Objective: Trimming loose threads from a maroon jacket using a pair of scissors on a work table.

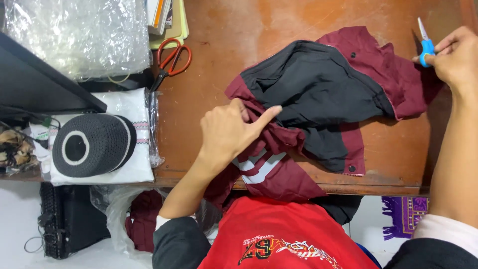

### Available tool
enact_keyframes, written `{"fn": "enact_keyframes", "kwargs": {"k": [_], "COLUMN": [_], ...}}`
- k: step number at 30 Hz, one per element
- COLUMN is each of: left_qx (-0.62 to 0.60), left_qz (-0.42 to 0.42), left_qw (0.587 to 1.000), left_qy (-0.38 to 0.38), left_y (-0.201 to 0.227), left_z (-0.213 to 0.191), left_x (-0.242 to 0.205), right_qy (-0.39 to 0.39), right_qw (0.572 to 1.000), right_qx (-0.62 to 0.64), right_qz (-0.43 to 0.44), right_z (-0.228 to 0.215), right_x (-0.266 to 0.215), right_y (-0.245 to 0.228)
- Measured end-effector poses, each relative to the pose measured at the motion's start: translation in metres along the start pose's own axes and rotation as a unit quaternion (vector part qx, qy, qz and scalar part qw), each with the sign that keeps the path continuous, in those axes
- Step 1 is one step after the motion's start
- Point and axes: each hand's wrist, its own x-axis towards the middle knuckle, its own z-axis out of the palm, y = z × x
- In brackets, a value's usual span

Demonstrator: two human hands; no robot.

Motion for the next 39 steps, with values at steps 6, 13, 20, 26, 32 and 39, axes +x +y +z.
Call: {"fn": "enact_keyframes", "kwargs": {"k": [6, 13, 20, 26, 32, 39], "left_qx": [-0.185, -0.581, -0.815, -0.599, -0.464, -0.179], "left_qz": [0.096, -0.007, -0.119, 0.104, 0.363, 0.437], "left_qw": [0.973, 0.798, 0.565, 0.791, 0.792, 0.868], "left_qy": [-0.098, -0.161, 0.057, 0.067, -0.159, 0.153], "left_y": [-0.032, -0.039, -0.028, -0.005, 0.015, 0.022], "left_z": [0.023, 0.001, 0.009, -0.024, -0.093, -0.111], "left_x": [0.008, -0.004, 0.016, 0.045, 0.071, 0.08], "right_qy": [-0.117, -0.045, 0.07, -0.091, -0.29, 0.076], "right_qw": [0.991, 0.99, 0.976, 0.931, 0.865, 0.805], "right_qx": [0.008, -0.092, -0.14, 0.11, 0.172, 0.558], "right_qz": [0.06, 0.096, -0.149, -0.336, -0.373, -0.185], "right_z": [-0.021, -0.023, 0.002, 0.006, 0.035, 0.077], "right_x": [-0.009, -0.004, 0.011, -0.1, -0.133, -0.146], "right_y": [-0.052, -0.073, -0.072, -0.329, -0.405, -0.443]}}
